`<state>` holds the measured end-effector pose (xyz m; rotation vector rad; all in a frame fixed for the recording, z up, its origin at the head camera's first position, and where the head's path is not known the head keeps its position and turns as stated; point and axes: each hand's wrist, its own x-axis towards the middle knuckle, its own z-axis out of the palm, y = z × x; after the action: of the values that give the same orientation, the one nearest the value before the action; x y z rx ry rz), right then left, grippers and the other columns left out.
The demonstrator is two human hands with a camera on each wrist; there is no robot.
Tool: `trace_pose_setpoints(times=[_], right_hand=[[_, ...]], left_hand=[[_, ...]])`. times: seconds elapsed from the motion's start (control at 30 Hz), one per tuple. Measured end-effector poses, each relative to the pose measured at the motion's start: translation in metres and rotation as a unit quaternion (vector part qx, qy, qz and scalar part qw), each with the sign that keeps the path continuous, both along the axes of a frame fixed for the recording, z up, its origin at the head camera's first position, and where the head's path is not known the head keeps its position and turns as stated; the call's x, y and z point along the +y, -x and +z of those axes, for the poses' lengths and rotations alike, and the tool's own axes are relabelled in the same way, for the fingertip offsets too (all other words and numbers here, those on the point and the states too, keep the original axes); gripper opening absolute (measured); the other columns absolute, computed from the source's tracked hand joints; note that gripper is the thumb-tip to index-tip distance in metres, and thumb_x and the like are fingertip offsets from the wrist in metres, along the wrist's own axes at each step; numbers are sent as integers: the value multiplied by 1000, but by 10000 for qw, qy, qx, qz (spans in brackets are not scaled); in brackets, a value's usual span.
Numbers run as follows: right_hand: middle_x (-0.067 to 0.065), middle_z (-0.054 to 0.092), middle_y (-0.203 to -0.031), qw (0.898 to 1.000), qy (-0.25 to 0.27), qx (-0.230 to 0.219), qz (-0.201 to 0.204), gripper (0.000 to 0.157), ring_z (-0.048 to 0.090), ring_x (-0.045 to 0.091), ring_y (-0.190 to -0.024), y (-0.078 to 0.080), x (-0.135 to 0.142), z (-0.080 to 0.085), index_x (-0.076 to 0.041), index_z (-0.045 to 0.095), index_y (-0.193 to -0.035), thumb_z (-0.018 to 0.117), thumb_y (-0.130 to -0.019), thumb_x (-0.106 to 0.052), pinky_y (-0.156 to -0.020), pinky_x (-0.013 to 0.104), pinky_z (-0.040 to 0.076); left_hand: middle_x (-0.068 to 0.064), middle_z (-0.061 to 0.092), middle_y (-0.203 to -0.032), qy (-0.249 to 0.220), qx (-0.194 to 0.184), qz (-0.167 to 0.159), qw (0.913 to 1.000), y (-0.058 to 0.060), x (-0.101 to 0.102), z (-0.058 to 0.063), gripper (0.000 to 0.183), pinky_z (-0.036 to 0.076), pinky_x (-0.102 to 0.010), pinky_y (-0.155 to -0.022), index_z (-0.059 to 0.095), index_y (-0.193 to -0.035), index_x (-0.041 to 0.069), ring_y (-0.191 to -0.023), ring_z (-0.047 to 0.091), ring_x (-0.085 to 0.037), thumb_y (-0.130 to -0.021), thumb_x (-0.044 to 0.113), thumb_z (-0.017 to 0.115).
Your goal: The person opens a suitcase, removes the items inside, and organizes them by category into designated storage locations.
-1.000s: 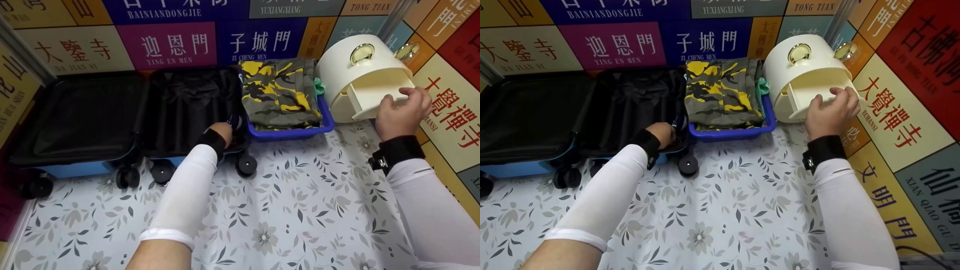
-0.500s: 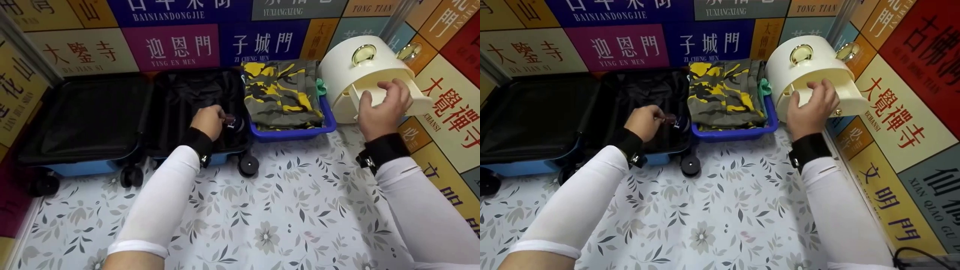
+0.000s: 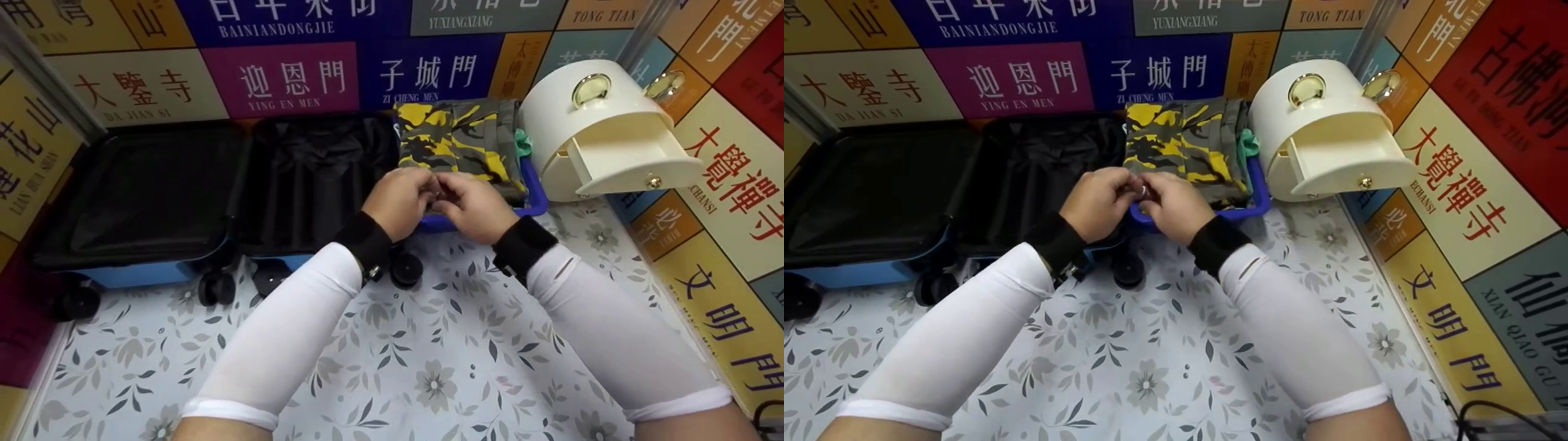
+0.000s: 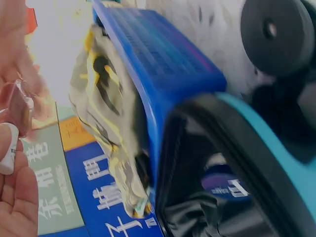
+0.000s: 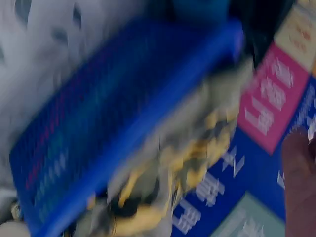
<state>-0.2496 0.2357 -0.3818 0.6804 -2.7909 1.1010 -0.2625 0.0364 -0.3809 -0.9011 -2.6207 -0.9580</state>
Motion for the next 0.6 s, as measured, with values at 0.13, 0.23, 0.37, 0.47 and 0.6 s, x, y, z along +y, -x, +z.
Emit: trace_pose_setpoints(times=[0.13,0.23,0.37,0.47,0.6], right_hand=[[15,70,-117,9998,-171,-29,-65,33,64,26,-101,0,-11,-7,-5,70,-131,73,-100,-14,-84,38,50],[15,71,-120,9997,-212,-36,-113,37,66,26,-102,0,-11,-6,-5,70,-134,74,-99,-15,-86,38,51],[17,70,-125,9986,-485,-49,-217,43,67,29,-106,1,-5,0,-2,65,-141,72,-101,-17,-90,42,54],[17,70,-123,9966,-633,13,-526,43,67,30,-104,3,10,8,-2,65,-140,73,-100,-18,-92,44,55],[18,73,-118,9894,-674,181,-1272,40,67,31,-99,11,54,27,-4,67,-137,73,-100,-20,-88,44,53]], left_hand=[[-7,77,-104,11,4,-63,10000,-3,1,-2,11,53,-37,-97,76,-99,8,-102,70,-24,-103,13,67],[-6,77,-107,3,-45,-9,10000,-2,-1,-4,11,53,-37,-97,76,-102,8,-103,70,-23,-103,16,67],[-5,70,-135,233,-73,273,9993,-1,-7,-6,33,49,-39,-111,69,-130,13,-128,64,-24,-101,30,72],[-6,42,-168,782,-269,687,9942,2,-18,-10,75,31,-47,-128,47,-158,21,-157,37,-29,-96,55,72],[-9,7,-179,1598,-612,1126,9788,5,-40,-24,105,7,-55,-133,21,-170,28,-165,1,-37,-89,78,64]])
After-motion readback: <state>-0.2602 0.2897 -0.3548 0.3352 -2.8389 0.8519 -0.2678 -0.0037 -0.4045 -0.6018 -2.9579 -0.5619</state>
